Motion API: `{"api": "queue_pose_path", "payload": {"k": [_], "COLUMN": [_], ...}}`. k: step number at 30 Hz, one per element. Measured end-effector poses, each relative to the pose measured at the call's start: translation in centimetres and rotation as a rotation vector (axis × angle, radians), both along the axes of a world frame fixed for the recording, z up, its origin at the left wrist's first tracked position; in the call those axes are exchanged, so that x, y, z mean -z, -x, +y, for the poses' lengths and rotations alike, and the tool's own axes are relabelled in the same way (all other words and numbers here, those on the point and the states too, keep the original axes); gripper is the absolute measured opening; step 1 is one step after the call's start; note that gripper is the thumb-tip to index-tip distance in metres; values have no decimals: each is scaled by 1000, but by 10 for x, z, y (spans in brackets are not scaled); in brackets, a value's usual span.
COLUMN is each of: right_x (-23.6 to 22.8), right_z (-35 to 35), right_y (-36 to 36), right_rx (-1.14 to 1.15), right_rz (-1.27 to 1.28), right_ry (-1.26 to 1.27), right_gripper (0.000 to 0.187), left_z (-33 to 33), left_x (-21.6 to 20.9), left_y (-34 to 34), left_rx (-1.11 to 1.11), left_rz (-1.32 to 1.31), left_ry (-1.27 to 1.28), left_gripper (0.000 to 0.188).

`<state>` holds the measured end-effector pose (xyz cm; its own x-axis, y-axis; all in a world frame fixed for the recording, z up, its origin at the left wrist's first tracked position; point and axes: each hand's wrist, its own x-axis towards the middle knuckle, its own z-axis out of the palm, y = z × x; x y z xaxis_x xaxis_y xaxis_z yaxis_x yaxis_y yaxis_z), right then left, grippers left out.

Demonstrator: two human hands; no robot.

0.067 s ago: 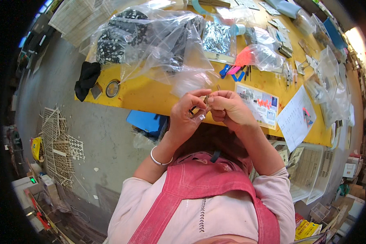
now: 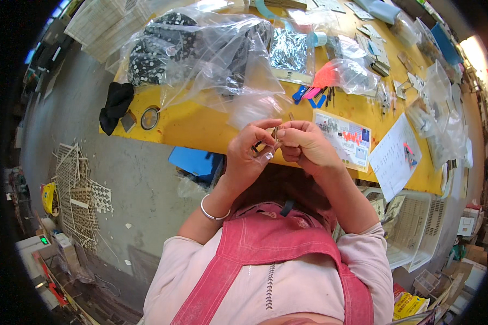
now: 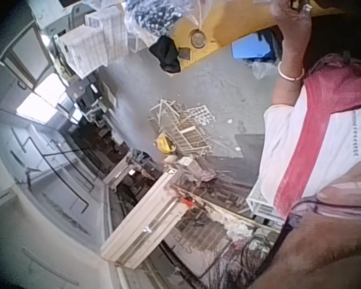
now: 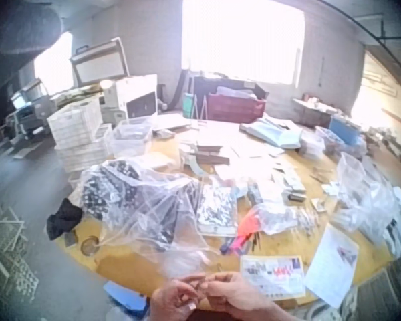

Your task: The person assembles small components at a yellow workbench, using a wooden stick to place tiny orange pieces onto a printed guide. They repeatedly pick up parts from plastic bags and place them into a white basket, handling items one at a time.

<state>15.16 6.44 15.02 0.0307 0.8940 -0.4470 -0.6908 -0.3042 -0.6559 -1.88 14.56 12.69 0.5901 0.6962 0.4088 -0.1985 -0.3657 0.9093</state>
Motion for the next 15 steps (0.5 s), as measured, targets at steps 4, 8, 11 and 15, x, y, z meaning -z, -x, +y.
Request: {"api": "queue_pose_path", "payload": {"k": [4, 8, 11, 15], "right_x": [-1, 6, 3, -2], "right_z": [-2, -5, -3, 2], "right_y": [5, 7, 3, -3], "right_rx": [36, 38, 40, 71], "right_rz": [0, 22, 16, -167], "right_ry": [-3, -16, -1, -23], "right_gripper": [8, 7, 7, 9], "left_z": [0, 1, 4, 3], "left_x": [3, 3, 6, 7], "left_y": [-1, 0, -1, -3], "left_rx": [-4, -24, -29, -19], "left_rz": [-23, 9, 42, 27], "left_ry": [18, -35, -43, -25], "left_gripper": [27, 27, 27, 24]}}
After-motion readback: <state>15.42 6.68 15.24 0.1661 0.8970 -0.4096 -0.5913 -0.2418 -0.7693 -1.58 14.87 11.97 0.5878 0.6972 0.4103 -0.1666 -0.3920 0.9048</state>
